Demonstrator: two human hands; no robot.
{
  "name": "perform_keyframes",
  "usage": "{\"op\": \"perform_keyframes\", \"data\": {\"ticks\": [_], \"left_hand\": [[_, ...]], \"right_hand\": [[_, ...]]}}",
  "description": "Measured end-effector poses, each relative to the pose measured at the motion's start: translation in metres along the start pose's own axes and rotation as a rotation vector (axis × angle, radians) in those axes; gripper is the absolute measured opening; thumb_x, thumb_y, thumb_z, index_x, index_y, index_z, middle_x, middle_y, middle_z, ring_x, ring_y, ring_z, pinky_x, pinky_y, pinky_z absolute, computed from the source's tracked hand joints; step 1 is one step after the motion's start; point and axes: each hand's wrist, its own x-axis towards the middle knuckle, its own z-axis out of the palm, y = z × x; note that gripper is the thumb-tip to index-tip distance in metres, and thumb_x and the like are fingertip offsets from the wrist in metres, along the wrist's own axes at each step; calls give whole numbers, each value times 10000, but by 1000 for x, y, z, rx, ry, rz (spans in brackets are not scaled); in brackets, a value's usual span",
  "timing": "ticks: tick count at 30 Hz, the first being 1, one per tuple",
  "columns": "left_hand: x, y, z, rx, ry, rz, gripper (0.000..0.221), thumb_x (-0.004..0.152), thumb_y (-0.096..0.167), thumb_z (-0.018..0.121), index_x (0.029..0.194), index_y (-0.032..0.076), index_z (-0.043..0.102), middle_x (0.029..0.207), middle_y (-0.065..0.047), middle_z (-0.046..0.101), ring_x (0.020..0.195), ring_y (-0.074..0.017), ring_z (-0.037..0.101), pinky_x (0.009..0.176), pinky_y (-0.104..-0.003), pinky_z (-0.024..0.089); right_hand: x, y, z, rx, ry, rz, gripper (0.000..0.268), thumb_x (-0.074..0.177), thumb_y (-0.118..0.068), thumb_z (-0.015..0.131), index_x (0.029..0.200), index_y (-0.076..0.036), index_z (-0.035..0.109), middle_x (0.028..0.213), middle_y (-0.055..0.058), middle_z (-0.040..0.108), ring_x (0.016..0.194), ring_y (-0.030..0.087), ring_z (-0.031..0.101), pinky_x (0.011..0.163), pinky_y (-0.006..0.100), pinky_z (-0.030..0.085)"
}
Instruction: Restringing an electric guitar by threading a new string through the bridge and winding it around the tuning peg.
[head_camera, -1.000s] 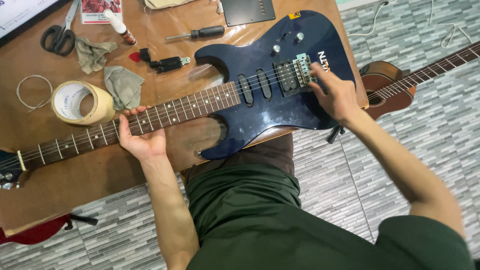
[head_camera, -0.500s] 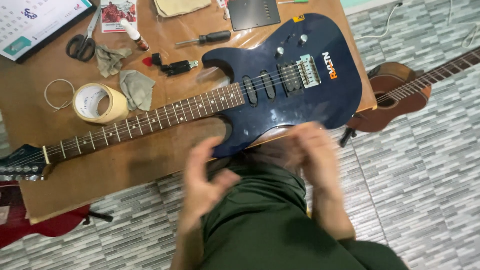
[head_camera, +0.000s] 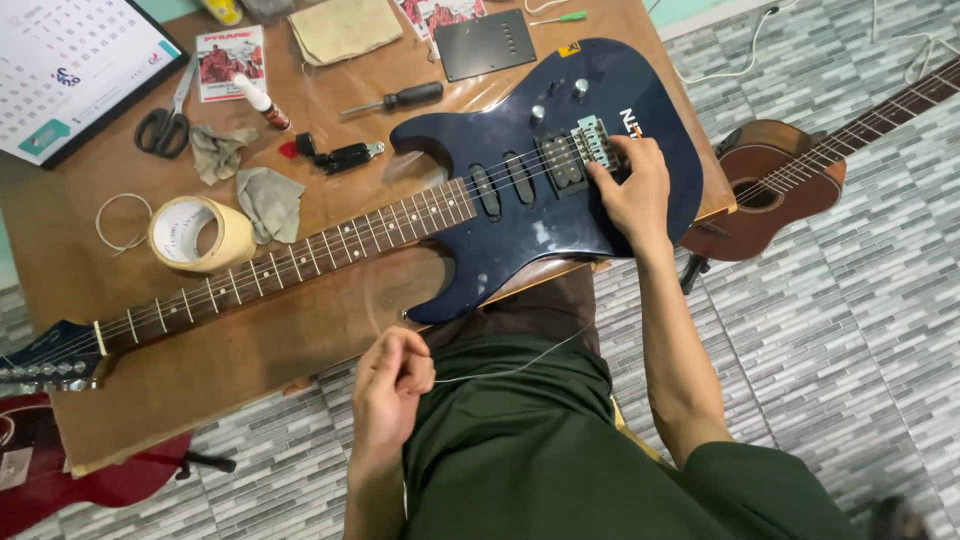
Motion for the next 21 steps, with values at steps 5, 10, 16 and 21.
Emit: {"op": "perform_keyframes", "data": {"ticks": [5, 10, 16, 21], "left_hand": [[-5, 6, -1, -105, 104, -38, 330, 1101, 279, 451, 935, 17, 563, 539, 32, 248, 474, -93, 205, 486, -276, 187], [-6, 13, 4, -476, 62, -109, 385, 1107, 357, 418, 901, 69, 569, 557, 39, 241, 495, -91, 198, 476, -269, 175], [14, -20, 56, -33, 47, -4, 401, 1071, 398, 392, 746, 166, 415, 603, 53, 320, 538, -87, 290, 502, -282, 225], [11, -78, 65, 16, 1, 10, 395, 1066, 510, 448, 793, 230, 397, 707, 72, 343, 609, -49, 300, 523, -239, 225]], "right_hand": [[10, 1, -6, 110, -96, 197, 332, 880, -245, 892, 1074, -86, 674, 1013, 59, 654, 832, 188, 588, 752, 349, 492], [-10, -18, -7, 44, 28, 87, 526, 882, -276, 881, 1234, 0, 604, 1141, 140, 598, 1028, 273, 544, 921, 391, 446], [-81, -183, -23, 993, -409, 136, 285, 1046, -224, 573, 1196, 8, 641, 1158, 190, 714, 1065, 282, 688, 946, 386, 530], [-92, -230, -43, 962, -374, 315, 316, 1044, -218, 580, 1229, 4, 708, 695, 19, 647, 518, 45, 517, 419, 179, 369]]}}
